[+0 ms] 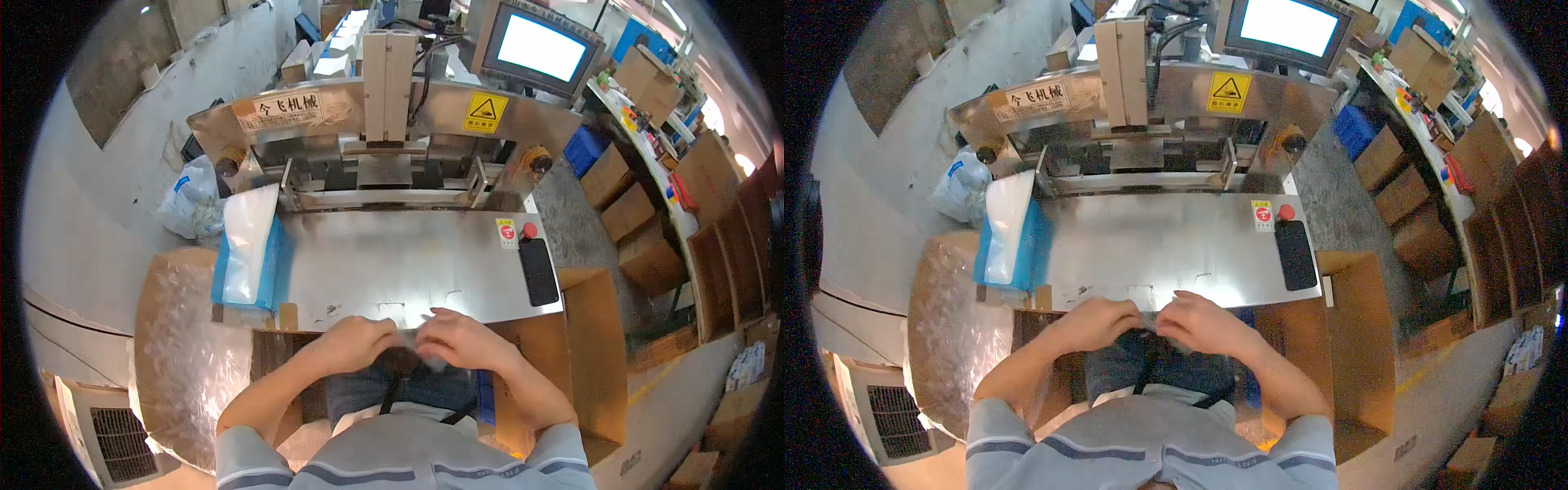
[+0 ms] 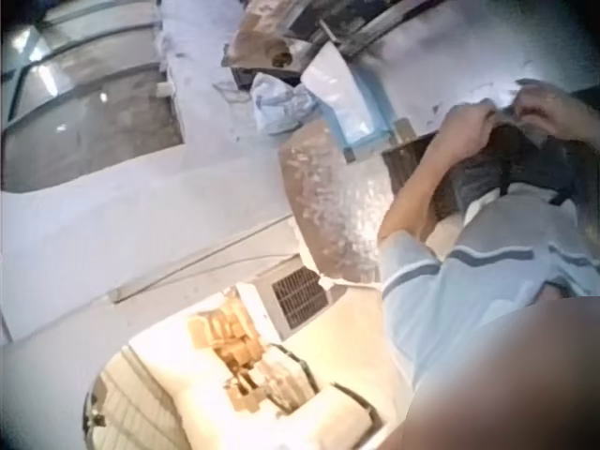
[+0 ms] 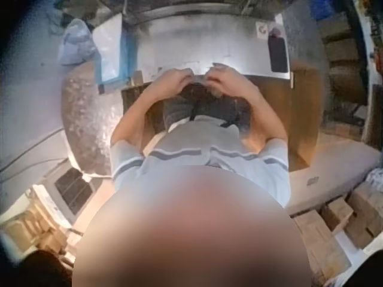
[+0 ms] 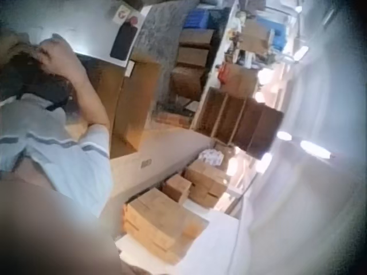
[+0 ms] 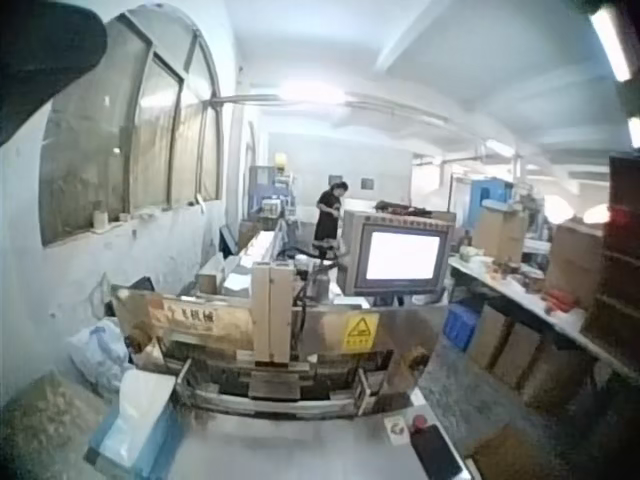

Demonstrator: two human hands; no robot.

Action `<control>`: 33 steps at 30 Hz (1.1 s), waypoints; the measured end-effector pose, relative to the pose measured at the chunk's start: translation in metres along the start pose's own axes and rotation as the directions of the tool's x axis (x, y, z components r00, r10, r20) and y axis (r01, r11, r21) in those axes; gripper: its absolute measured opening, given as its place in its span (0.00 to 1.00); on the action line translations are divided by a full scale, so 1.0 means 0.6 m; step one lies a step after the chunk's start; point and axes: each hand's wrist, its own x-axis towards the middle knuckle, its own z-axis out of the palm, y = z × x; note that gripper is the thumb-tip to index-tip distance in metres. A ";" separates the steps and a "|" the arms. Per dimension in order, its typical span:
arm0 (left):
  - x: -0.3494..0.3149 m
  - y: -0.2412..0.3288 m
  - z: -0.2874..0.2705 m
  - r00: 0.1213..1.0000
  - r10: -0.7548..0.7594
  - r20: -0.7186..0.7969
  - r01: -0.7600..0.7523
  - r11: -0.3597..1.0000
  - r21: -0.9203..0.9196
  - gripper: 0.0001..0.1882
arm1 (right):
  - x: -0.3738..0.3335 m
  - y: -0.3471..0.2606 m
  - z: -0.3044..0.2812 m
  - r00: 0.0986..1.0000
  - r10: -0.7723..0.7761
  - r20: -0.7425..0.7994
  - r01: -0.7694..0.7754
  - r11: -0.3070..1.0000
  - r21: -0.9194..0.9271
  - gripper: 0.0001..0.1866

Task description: Packaging white boxes into plastic bags using a heat-sealing machine.

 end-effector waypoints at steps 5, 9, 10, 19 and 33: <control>-0.012 0.008 -0.051 0.983 -0.119 0.140 0.133 0.986 -0.097 0.11 | 0.010 0.003 -0.051 0.965 -0.019 0.262 -0.037 0.978 0.205 0.04; 0.012 -0.030 -0.084 0.992 -0.121 0.045 0.122 0.992 -0.026 0.12 | 0.038 0.069 -0.070 0.985 0.116 0.125 -0.130 0.986 0.108 0.07; 0.030 -0.044 -0.097 0.991 -0.130 0.038 0.131 0.991 -0.029 0.12 | 0.052 0.089 -0.072 0.990 0.124 0.064 -0.131 0.986 0.104 0.08; 0.280 -0.274 -0.206 0.937 -0.346 0.051 0.345 0.888 -0.303 0.19 | 0.235 0.326 -0.108 0.917 0.382 -0.115 -0.395 0.908 -0.135 0.12; 0.377 -0.278 -0.125 0.648 -0.033 -0.761 0.286 0.936 0.203 0.20 | 0.312 0.313 -0.041 0.950 0.109 -0.294 -0.282 0.707 -0.649 0.24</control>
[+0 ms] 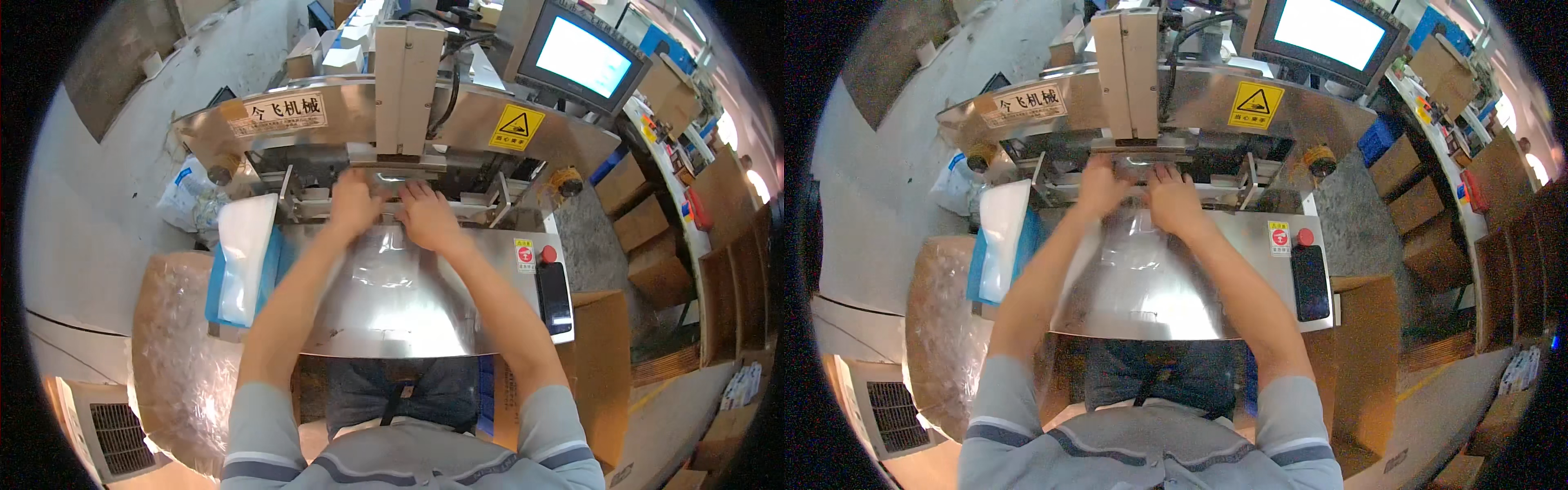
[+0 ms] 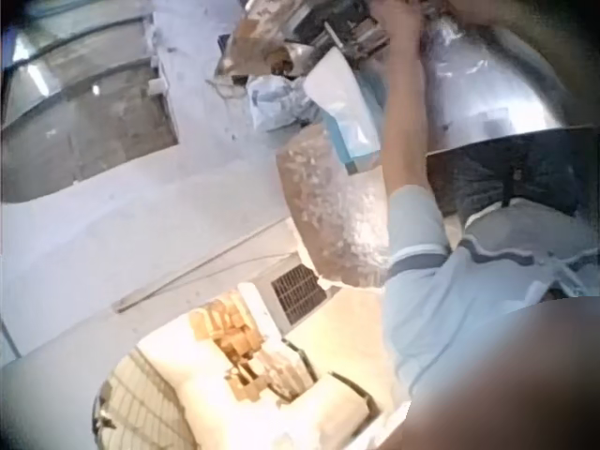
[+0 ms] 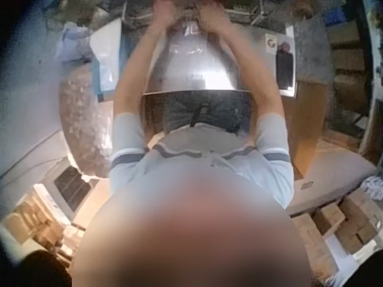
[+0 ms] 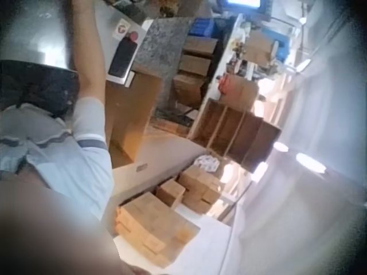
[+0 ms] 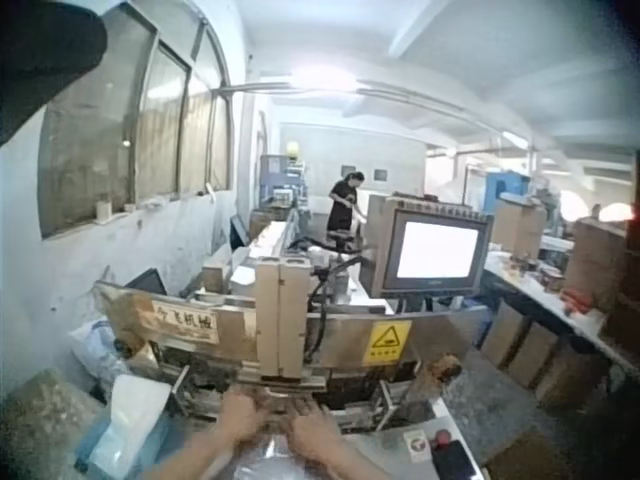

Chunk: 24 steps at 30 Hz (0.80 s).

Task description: Packaging white boxes into plastic bags using a heat-sealing machine.

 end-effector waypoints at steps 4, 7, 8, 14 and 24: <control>-0.230 0.102 -0.098 0.960 0.114 0.255 -0.119 0.993 0.005 0.31 | 0.012 -0.018 -0.015 0.997 -0.041 0.058 0.039 0.999 0.030 0.29; -0.343 0.141 -0.102 0.964 0.099 0.248 -0.120 0.990 0.071 0.39 | 0.020 -0.007 -0.010 0.997 -0.079 0.021 0.078 0.995 0.062 0.29; -0.351 0.149 -0.104 0.964 0.091 0.249 -0.107 0.993 0.049 0.39 | 0.018 -0.001 -0.006 0.998 -0.055 0.008 0.055 0.995 0.079 0.29; -0.360 0.144 -0.109 0.975 0.088 0.203 -0.102 0.993 0.063 0.37 | 0.024 -0.029 -0.019 0.999 -0.033 0.037 0.028 0.991 0.129 0.31; -0.360 0.150 -0.105 0.974 0.079 0.212 -0.092 0.994 0.055 0.36 | 0.036 -0.022 -0.039 0.999 -0.035 0.016 0.034 0.998 0.048 0.30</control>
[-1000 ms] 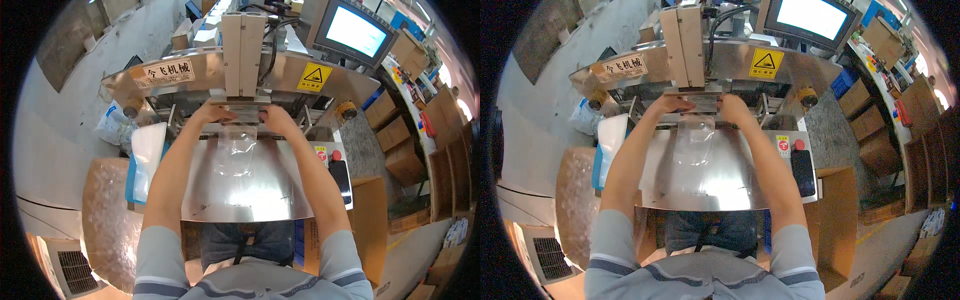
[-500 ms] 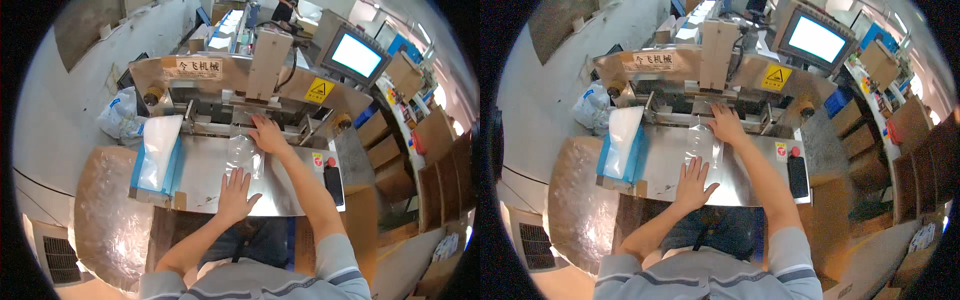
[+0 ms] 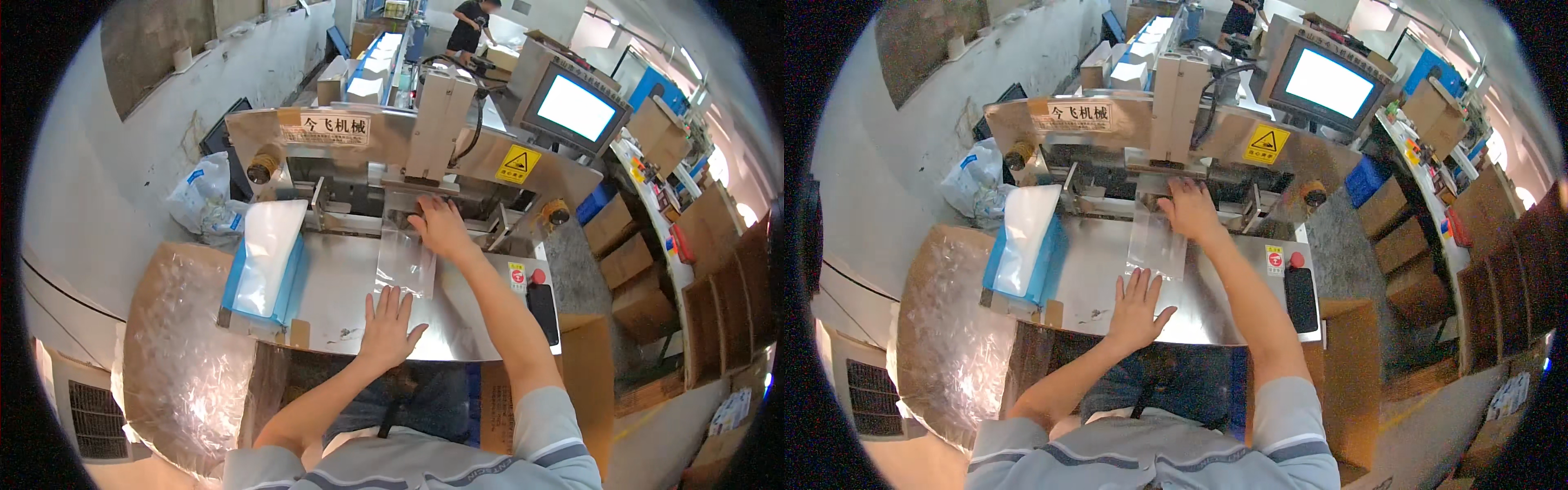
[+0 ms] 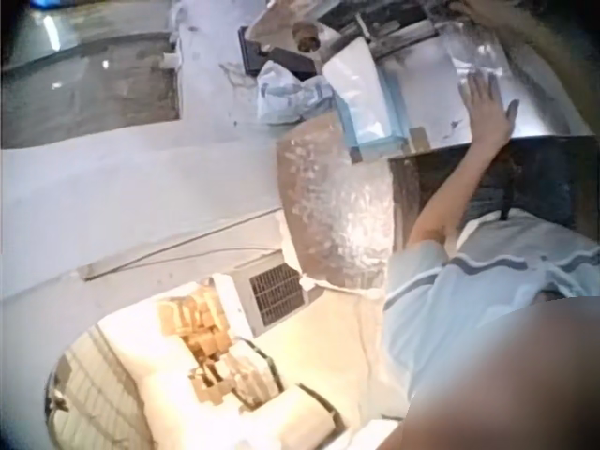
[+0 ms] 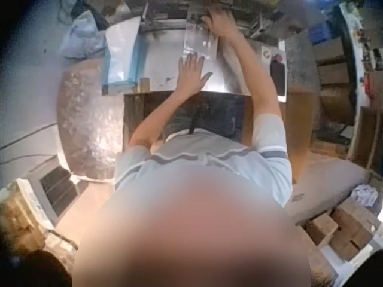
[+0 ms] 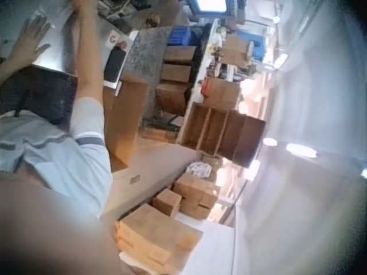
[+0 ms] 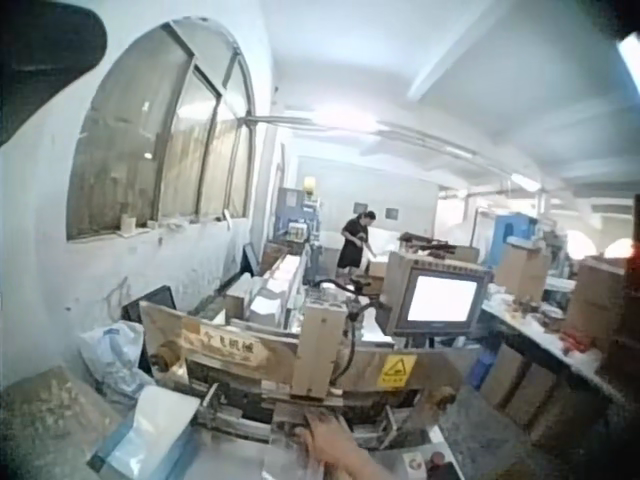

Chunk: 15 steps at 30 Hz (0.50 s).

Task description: Packaging white boxes into plastic bags using a heat-sealing machine.

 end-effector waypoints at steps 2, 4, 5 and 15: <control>0.000 0.007 -0.008 1.000 -0.018 0.026 0.019 0.999 -0.034 0.36 | 0.004 0.010 0.000 1.000 -0.015 0.005 0.015 1.000 0.016 0.31; -0.002 0.006 -0.009 0.998 -0.045 0.051 0.048 0.997 -0.065 0.36 | 0.007 0.006 -0.006 1.000 -0.017 0.007 0.017 1.000 0.026 0.31; -0.003 0.005 -0.007 0.998 -0.061 0.009 0.062 0.993 -0.102 0.37 | 0.008 0.004 -0.008 1.000 -0.021 0.010 0.020 0.999 0.031 0.31; -0.006 -0.004 -0.009 0.954 -0.173 -0.245 0.137 0.978 -0.159 0.48 | 0.026 0.005 -0.017 0.997 0.021 0.072 -0.016 0.998 -0.065 0.31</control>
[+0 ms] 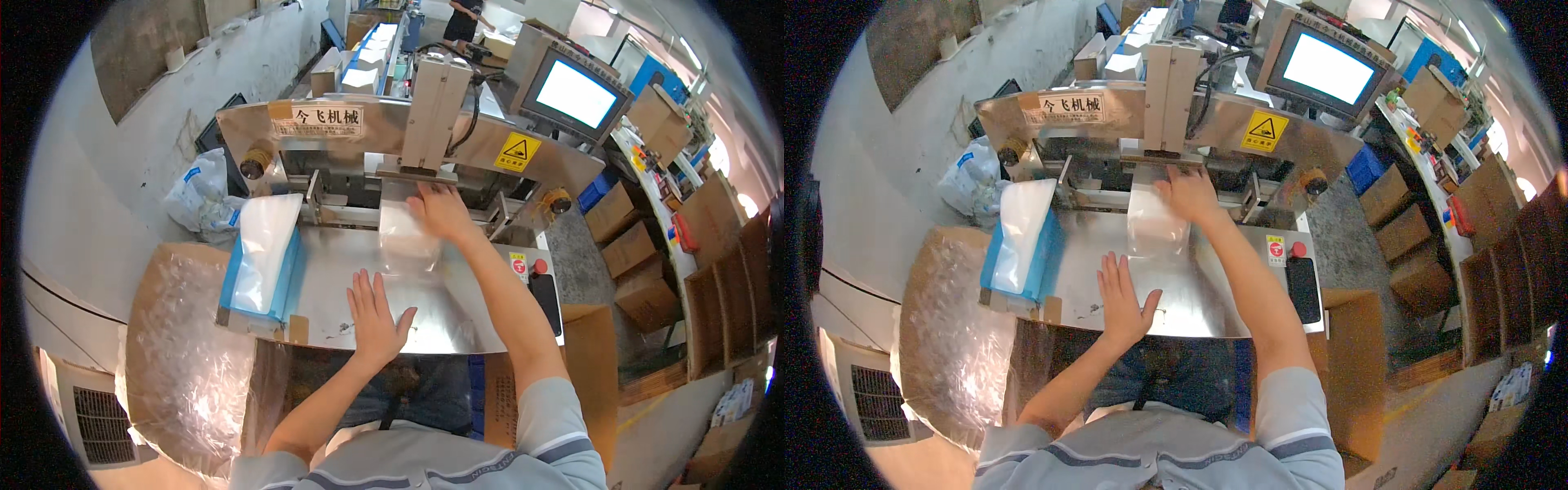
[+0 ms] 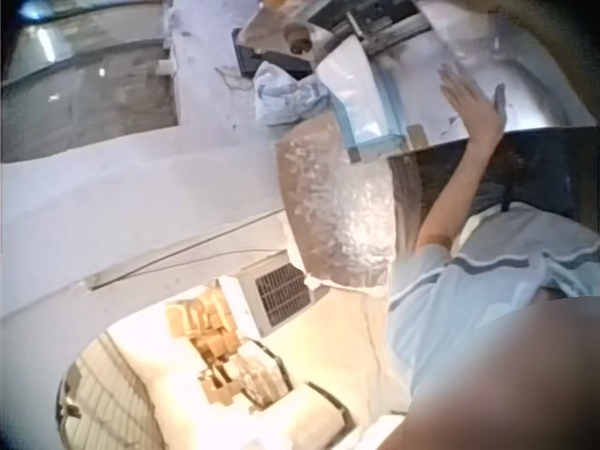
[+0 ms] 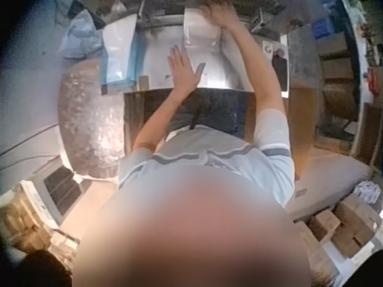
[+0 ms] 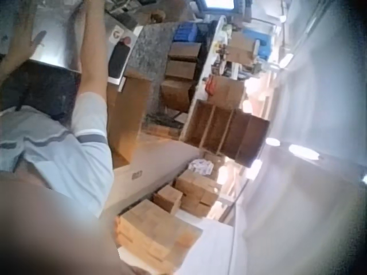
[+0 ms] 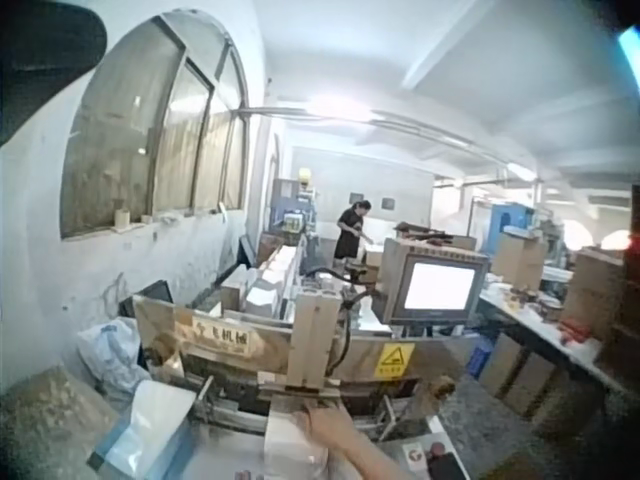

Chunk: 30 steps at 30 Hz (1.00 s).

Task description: Packaging white boxes into plastic bags using a heat-sealing machine.

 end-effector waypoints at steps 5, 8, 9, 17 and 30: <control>-0.001 0.003 -0.002 1.000 -0.002 0.004 0.002 1.000 -0.004 0.48 | -0.021 0.016 -0.005 0.997 0.015 -0.080 -0.009 0.997 0.074 0.27; 0.000 0.000 0.002 1.000 -0.014 0.014 0.014 1.000 -0.004 0.47 | -0.074 0.023 -0.018 0.959 0.135 -0.249 -0.026 0.918 0.396 0.28; -0.004 -0.006 0.000 1.000 -0.016 0.014 0.016 1.000 0.001 0.47 | -0.094 0.009 -0.020 0.961 0.133 -0.242 -0.025 0.915 0.404 0.28; -0.003 -0.007 0.003 0.998 -0.033 0.051 0.034 0.999 -0.002 0.46 | -0.237 0.001 -0.002 0.926 0.369 0.083 -0.308 0.609 0.731 0.32; 0.143 -0.035 0.012 0.894 -0.428 0.135 0.442 0.787 -0.431 0.42 | -0.213 -0.033 0.029 0.873 0.457 0.171 -0.359 0.364 0.859 0.39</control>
